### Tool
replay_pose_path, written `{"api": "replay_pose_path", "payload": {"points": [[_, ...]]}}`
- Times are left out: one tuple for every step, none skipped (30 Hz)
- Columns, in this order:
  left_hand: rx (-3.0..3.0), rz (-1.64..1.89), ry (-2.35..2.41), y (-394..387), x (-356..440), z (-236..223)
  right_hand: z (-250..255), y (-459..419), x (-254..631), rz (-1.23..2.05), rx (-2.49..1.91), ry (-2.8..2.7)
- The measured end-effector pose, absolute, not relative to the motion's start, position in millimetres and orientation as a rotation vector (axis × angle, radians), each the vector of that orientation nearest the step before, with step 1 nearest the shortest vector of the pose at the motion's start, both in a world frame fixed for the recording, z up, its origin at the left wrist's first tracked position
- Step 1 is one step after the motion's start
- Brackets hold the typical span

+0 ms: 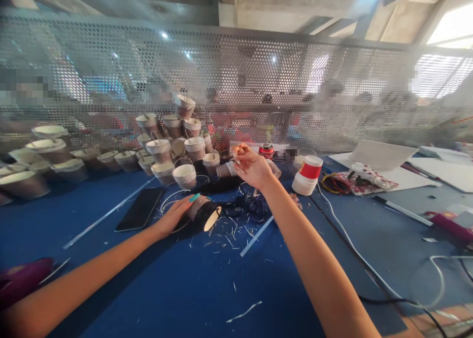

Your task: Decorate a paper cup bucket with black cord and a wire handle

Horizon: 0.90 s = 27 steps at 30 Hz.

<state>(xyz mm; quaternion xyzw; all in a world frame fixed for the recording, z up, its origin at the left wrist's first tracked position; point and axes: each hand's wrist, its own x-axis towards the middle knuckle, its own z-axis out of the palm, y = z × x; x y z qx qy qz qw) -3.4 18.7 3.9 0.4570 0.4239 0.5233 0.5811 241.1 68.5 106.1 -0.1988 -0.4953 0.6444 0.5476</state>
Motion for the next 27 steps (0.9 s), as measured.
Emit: {"api": "replay_pose_path", "payload": {"points": [[1.061,1.231,1.000,18.7,-3.3,3.6,105.1,69.0,239.9,1.518,-0.465,-1.186],[1.063,1.240,1.007,18.8,-3.1,3.3,104.1,69.6,238.9,1.516,-0.456,-1.191],[1.074,1.250,1.010,18.8,-2.8,3.3,103.2,70.1,238.1,1.521,-0.450,-1.188],[1.095,1.256,1.011,18.7,-2.5,3.4,102.2,70.7,237.5,1.534,-0.446,-1.176],[1.127,1.254,1.012,18.6,-2.1,3.8,101.4,71.3,237.1,1.550,-0.441,-1.160],[1.167,1.246,1.019,18.3,-1.7,4.5,100.7,71.8,236.8,1.568,-0.436,-1.143],[1.213,1.232,1.033,17.7,-1.4,5.5,100.0,72.4,236.6,1.586,-0.430,-1.128],[1.262,1.213,1.054,17.0,-1.2,6.6,99.3,73.1,236.3,1.604,-0.423,-1.114],[1.308,1.200,1.075,16.1,-1.1,7.9,98.5,73.8,235.9,1.618,-0.413,-1.102],[1.346,1.202,1.095,15.1,-1.2,9.1,97.6,74.6,235.6,1.630,-0.401,-1.093],[1.378,1.222,1.113,14.0,-1.4,10.4,96.6,75.4,235.2,1.636,-0.388,-1.090],[1.403,1.257,1.127,13.0,-1.7,11.6,95.5,76.2,235.0,1.634,-0.377,-1.093],[1.427,1.299,1.136,12.1,-2.2,12.8,94.5,76.8,234.9,1.622,-0.370,-1.104],[1.451,1.345,1.138,11.5,-2.7,14.1,93.7,77.3,235.0,1.602,-0.366,-1.121],[1.478,1.390,1.130,11.1,-3.3,15.7,93.3,77.4,235.3,1.581,-0.368,-1.143],[1.506,1.434,1.117,10.9,-3.7,17.9,93.1,77.3,235.7,1.563,-0.373,-1.163],[1.534,1.478,1.099,11.1,-4.1,20.7,93.4,76.9,236.3,1.553,-0.380,-1.175],[1.562,1.522,1.082,11.4,-4.3,24.4,94.1,76.2,236.8,1.556,-0.386,-1.179],[1.592,1.567,1.072,11.8,-4.3,28.8,94.9,75.3,237.3,1.570,-0.386,-1.171],[1.623,1.609,1.070,12.4,-4.1,34.0,95.9,74.6,237.6,1.592,-0.382,-1.152],[1.662,1.641,1.075,13.0,-3.8,39.7,96.6,73.9,237.7,1.620,-0.373,-1.124],[1.710,1.663,1.085,13.6,-3.6,45.7,97.1,73.5,237.5,1.649,-0.359,-1.090],[1.766,1.669,1.100,14.2,-3.4,51.7,97.3,73.5,237.2,1.676,-0.343,-1.058],[1.847,1.665,1.121,14.8,-3.3,57.6,97.0,73.7,236.6,1.699,-0.325,-1.032],[1.959,1.661,1.145,15.4,-3.4,63.1,96.3,74.2,235.9,1.716,-0.309,-1.012],[2.081,1.661,1.166,16.1,-3.4,68.3,95.3,74.9,235.2,1.725,-0.294,-0.998],[2.200,1.673,1.181,17.1,-3.2,73.1,94.2,75.7,234.4,1.731,-0.282,-0.990]]}}
